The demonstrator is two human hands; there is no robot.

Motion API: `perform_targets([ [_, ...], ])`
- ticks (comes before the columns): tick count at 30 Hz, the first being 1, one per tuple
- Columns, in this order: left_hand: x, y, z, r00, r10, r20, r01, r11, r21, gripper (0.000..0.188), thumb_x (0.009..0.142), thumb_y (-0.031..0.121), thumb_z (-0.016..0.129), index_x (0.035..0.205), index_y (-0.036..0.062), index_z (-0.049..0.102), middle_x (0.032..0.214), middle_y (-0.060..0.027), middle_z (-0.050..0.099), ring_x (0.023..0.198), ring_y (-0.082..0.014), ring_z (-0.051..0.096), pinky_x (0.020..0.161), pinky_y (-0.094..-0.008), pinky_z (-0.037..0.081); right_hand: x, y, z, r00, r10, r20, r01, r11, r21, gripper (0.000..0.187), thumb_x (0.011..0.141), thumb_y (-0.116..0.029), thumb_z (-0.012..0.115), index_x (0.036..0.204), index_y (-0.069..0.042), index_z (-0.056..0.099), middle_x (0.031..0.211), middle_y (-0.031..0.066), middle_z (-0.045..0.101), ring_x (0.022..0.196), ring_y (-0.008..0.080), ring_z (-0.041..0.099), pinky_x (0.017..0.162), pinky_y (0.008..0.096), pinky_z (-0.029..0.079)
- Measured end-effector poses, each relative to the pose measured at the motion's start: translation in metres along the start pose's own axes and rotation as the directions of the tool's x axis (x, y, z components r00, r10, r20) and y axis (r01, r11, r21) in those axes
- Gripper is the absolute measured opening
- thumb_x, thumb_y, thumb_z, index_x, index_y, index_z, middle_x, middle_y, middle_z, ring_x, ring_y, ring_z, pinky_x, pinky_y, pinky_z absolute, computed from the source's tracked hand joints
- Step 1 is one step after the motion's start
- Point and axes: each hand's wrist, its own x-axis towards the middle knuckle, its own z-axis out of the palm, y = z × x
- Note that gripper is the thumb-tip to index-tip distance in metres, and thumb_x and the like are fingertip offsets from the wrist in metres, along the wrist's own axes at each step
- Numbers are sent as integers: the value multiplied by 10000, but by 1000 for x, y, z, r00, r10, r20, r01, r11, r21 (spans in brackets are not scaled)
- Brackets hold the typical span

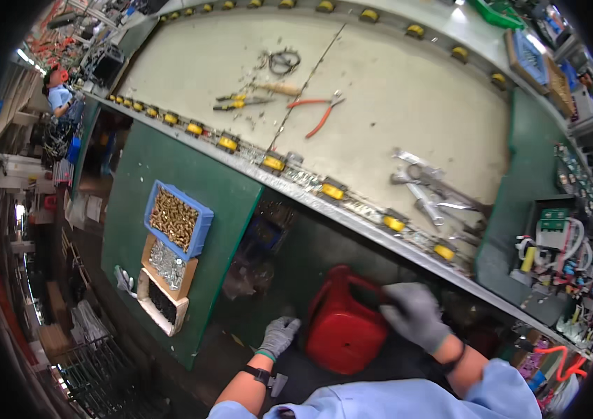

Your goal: Assembling the internal components of welding machines using an electric screwdriver.

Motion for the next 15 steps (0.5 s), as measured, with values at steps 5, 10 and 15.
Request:
perform_targets([
  [5, 180, -136, 106, 950, 292, -109, -239, 908, 345, 552, 994, 535, 585, 1132, 30, 760, 1068, -240, 758, 1027, -472, 699, 942, -513, 550, -58, 32, -60, 706, 193, -681, -545, 763, -348, 651, 1054, -441, 558, 1509, 21, 504, 1524, 205, 549, 1450, 357, 479, 1235, 488, 311],
  [10, 339, -189, 172, 969, 246, -27, -224, 916, 334, 447, 958, 498, 649, 1037, 76, 774, 1058, -219, 755, 1003, -439, 708, 909, -512, 564, -71, 96, -29, 834, 99, -543, -447, 698, -559, 903, 1036, -687, 420, 1649, -29, 323, 1676, 197, 371, 1531, 360, 378, 1256, 510, 295],
  [15, 424, -193, 214, 956, 292, -8, -251, 836, 488, 319, 922, 418, 692, 1021, 129, 783, 1069, -175, 764, 1019, -426, 714, 894, -526, 577, -66, 88, 7, 821, 44, -570, -456, 652, -606, 906, 1029, -679, 437, 1650, -31, 321, 1675, 199, 371, 1531, 362, 378, 1255, 509, 296],
])
